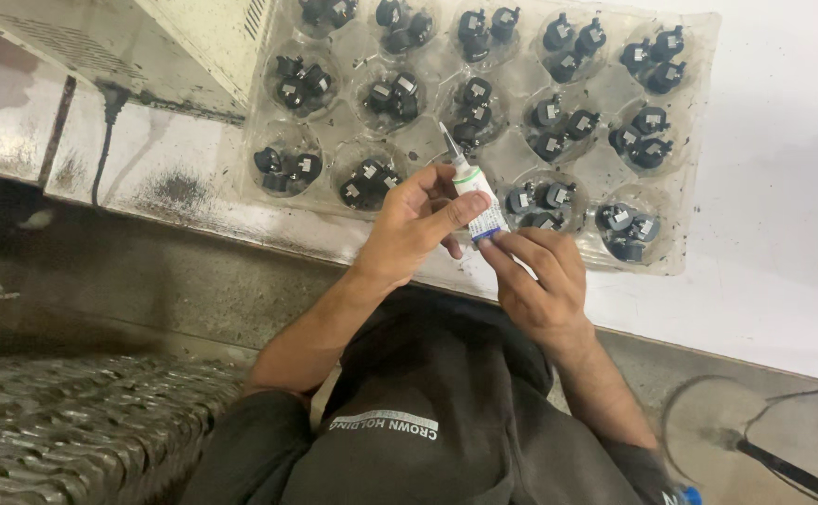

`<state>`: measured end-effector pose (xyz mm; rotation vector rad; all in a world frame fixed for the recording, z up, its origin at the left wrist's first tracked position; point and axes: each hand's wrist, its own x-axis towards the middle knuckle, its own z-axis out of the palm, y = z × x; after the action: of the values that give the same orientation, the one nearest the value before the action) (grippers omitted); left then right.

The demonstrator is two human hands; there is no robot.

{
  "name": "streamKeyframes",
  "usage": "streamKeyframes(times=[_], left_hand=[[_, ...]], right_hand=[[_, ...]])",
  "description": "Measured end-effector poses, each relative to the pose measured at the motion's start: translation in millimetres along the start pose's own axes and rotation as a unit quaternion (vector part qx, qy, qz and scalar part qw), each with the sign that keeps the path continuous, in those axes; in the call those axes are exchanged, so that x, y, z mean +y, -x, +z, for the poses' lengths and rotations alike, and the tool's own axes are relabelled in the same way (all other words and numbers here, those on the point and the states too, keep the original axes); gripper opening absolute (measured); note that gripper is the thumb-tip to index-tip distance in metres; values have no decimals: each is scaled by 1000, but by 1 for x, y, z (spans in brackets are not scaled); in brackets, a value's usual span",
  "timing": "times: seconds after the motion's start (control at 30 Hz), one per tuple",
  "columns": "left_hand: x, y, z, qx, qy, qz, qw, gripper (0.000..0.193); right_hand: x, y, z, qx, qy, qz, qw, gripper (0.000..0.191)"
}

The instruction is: The person picks black plug adapters one at a time from a blister tray, squeezes liquid from a small bottle onto each plug's contact points, and places the plug back into the tray. The person repeats this cycle for successive plugs across the tray.

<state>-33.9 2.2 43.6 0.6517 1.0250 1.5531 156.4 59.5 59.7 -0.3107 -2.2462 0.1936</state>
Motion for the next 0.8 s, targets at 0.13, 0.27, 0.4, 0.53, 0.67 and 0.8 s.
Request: streamKeyframes(times=[0.13, 0.27, 0.4, 0.53, 0.67, 0.8], left_hand=[[4, 0, 2, -6, -30, 21, 999, 33], [11, 7, 10, 0, -145, 52, 988, 40], [20, 14, 14, 5, -349, 139, 927, 44], [19, 16, 17, 18, -332, 142, 932, 45], [14, 19, 18, 22, -270, 162, 949, 39], [9, 25, 22, -17, -191, 139, 972, 37]], right_hand=[[4, -5, -4, -31, 11, -8, 999, 41], [8, -9, -7, -89, -20, 22, 996, 41], [15, -13, -6, -126, -44, 37, 990, 33], [15, -6, 2, -97, -69, 92, 989, 23], [10, 17, 20, 33, -280, 291, 914, 32], [15, 41, 36, 103, -641, 421, 633, 30]])
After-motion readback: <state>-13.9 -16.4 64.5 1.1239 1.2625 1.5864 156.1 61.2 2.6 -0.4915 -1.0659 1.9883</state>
